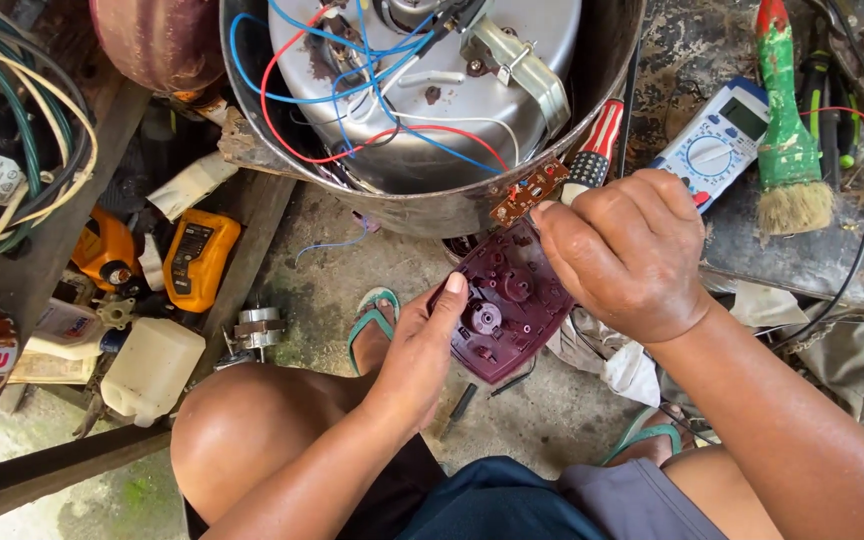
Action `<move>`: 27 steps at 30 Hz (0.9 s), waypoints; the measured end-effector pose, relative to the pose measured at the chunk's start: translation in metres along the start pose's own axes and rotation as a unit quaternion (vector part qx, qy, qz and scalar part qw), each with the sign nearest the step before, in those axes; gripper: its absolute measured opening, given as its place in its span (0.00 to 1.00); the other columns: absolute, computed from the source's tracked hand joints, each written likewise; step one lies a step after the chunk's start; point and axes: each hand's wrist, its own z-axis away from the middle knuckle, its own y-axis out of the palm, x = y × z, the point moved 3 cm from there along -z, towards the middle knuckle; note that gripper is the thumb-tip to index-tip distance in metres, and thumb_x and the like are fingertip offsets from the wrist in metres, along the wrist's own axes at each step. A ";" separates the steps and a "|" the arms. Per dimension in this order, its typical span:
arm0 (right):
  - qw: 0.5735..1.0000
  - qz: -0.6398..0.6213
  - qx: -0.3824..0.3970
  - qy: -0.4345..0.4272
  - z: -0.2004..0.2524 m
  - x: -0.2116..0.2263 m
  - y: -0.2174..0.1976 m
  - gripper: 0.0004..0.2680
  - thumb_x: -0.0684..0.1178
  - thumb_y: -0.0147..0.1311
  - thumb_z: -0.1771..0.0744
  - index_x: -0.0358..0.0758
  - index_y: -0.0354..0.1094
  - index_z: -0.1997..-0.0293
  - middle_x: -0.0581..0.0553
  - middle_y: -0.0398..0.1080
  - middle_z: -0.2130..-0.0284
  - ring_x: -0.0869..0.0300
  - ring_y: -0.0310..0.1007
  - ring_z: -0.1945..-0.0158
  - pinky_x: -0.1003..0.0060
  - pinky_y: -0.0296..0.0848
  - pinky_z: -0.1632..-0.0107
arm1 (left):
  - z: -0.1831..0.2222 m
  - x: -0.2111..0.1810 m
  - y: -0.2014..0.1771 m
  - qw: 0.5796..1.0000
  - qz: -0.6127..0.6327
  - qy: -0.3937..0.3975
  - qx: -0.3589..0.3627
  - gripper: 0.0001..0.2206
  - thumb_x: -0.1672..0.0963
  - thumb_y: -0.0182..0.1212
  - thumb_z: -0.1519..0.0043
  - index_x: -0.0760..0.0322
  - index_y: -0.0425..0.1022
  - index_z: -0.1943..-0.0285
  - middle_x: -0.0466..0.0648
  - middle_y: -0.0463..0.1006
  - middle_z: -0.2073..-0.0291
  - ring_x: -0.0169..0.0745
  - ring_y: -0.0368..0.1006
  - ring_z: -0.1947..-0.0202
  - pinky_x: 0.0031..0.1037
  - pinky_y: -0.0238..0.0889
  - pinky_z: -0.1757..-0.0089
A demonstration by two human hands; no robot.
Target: Repairing an appliance by cleaning components, testing circuits with a multimeter, and connecting wires to terminals.
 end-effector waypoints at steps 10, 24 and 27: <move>1.000 0.030 0.007 0.000 -0.001 -0.001 0.008 0.03 0.36 0.59 0.30 0.37 0.74 0.58 0.45 0.65 0.71 0.50 0.63 0.71 0.57 0.60 0.62 | 0.000 0.000 -0.001 1.000 0.007 0.003 -0.017 0.20 0.47 0.50 0.32 0.65 0.80 0.51 0.46 0.82 0.56 0.34 0.74 0.51 0.30 0.61 0.41; 0.998 0.024 0.031 -0.052 -0.002 -0.012 -0.011 0.05 0.38 0.54 0.25 0.34 0.75 0.55 0.45 0.62 0.72 0.52 0.61 0.72 0.58 0.55 0.64 | 0.001 0.004 -0.007 0.977 -0.109 -0.083 -0.161 0.21 0.44 0.51 0.39 0.62 0.80 0.56 0.45 0.82 0.62 0.32 0.74 0.61 0.26 0.69 0.55; 0.964 0.190 0.181 -0.040 0.040 -0.038 -0.035 0.06 0.51 0.48 0.22 0.53 0.73 0.43 0.55 0.63 0.65 0.59 0.64 0.64 0.61 0.57 0.60 | 0.004 0.008 -0.006 0.979 -0.015 -0.103 -0.173 0.20 0.46 0.55 0.39 0.65 0.76 0.52 0.52 0.82 0.62 0.42 0.78 0.64 0.33 0.72 0.63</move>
